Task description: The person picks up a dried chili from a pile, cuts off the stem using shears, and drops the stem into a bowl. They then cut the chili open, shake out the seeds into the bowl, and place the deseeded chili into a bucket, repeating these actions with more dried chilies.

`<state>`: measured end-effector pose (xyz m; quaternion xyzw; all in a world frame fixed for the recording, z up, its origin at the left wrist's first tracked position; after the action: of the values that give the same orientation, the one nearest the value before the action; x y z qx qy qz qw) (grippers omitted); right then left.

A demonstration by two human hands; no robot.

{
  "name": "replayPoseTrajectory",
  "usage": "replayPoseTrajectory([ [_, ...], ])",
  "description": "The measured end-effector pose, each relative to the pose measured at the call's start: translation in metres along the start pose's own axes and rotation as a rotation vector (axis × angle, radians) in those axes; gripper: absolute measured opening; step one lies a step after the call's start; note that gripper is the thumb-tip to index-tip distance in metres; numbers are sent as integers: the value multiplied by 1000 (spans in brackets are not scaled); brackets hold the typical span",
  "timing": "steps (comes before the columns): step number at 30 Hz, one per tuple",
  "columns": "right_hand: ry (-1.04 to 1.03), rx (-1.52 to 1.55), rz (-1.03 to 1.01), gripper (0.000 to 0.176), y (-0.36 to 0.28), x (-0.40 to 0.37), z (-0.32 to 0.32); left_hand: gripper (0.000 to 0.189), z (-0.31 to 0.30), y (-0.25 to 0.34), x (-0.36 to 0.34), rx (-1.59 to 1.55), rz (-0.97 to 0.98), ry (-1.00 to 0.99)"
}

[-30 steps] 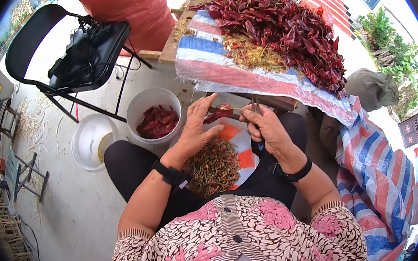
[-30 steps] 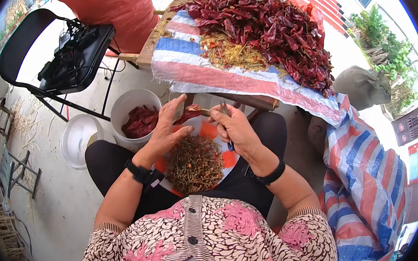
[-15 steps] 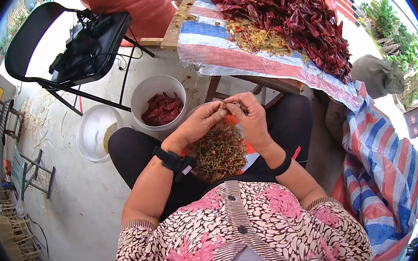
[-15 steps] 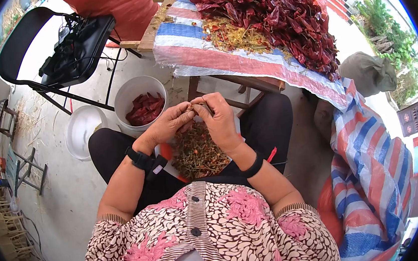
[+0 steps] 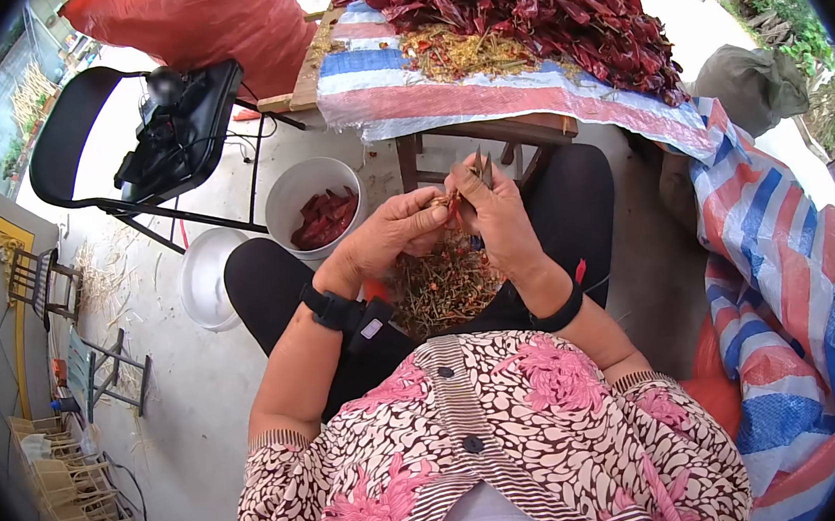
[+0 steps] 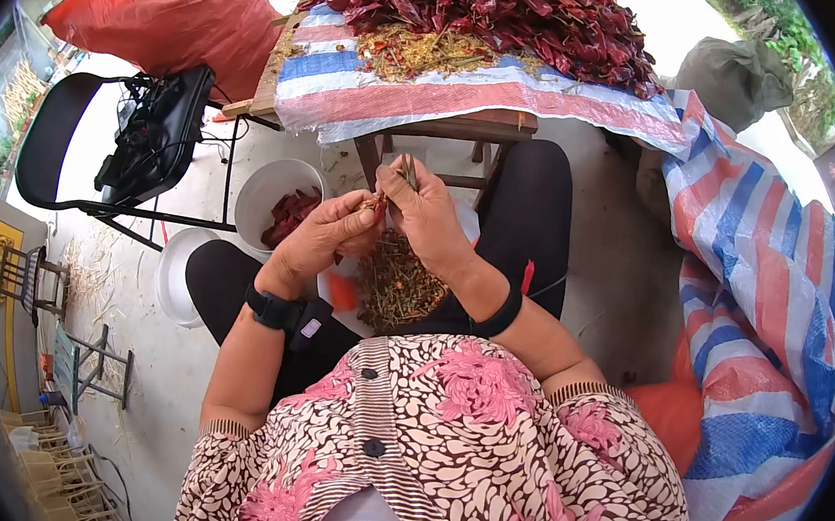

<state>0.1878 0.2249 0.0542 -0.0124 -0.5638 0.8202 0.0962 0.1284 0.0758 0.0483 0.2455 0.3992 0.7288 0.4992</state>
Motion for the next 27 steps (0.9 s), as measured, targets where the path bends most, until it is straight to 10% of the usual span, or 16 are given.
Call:
replayPoseTrajectory([
  [16, -288, 903, 755, 25, 34, 24, -8, 21, 2, 4, -21, 45, -42, 4],
  [20, -30, 420, 448, 24, 30, 21, -7, 22, -29, -18, -17, -47, 108, -45],
  [27, -165, -1223, 118, 32, 47, 5, -34, 20, -24, -14, -24, 231, 251, 232],
])
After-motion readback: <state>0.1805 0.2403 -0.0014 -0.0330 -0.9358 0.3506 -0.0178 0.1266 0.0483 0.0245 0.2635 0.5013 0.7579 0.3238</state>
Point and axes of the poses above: each hand's wrist, its own x-axis towards the middle knuckle, its own z-axis out of the palm, y = z × x, the point moved 1 cm from there along x, towards the middle knuckle, and after that the axes turned 7 degrees about -x, right-handed, at the moved point
